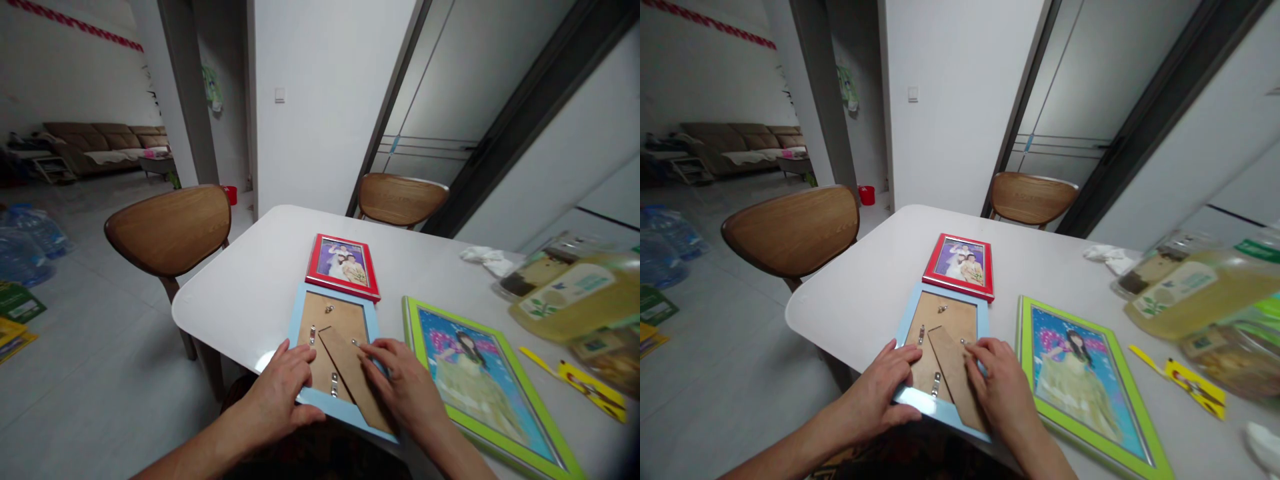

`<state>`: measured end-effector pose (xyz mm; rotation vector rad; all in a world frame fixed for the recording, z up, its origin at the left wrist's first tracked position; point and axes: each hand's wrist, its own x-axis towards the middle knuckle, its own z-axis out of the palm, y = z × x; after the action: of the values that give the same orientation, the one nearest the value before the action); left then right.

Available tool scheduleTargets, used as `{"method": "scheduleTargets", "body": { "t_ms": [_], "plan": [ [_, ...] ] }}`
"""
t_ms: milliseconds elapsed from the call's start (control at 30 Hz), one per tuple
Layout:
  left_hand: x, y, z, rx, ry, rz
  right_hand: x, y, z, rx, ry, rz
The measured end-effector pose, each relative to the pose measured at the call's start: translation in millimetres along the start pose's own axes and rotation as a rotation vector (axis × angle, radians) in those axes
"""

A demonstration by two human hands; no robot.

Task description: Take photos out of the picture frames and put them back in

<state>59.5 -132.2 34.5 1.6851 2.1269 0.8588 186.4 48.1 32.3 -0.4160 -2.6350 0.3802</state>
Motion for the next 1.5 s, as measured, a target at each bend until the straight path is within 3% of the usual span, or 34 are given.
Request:
{"method": "scheduleTargets", "body": {
  "t_ms": [100, 267, 1000, 1133, 1300, 1500],
  "plan": [
    [0.0, -0.3, -0.3, -0.007, -0.002, -0.007, 10.0, 12.8, 1.8, -0.087, -0.054, 0.115],
    [-0.7, -2.3, 1.0, 0.000, 0.000, 0.003, 21.3, 10.3, 8.1, -0.103, -0.092, 0.205],
    [-5.6, -0.7, 3.7, -0.009, 0.021, -0.023, 13.3, 11.2, 7.2, 0.019, -0.061, 0.165],
    [-5.9, -3.3, 5.6, -0.047, 0.036, 0.004, 22.2, -9.2, 7.5, -0.030, 0.004, 0.109],
    [-6.5, -3.4, 5.4, -0.063, 0.044, 0.007, 46.4, -45.5, 25.1, -0.005, -0.134, 0.021],
    [-5.6, 0.9, 1.4, -0.083, 0.028, 0.001, 58.6, -51.8, 42.8, -0.067, -0.171, -0.042]
  ]
}}
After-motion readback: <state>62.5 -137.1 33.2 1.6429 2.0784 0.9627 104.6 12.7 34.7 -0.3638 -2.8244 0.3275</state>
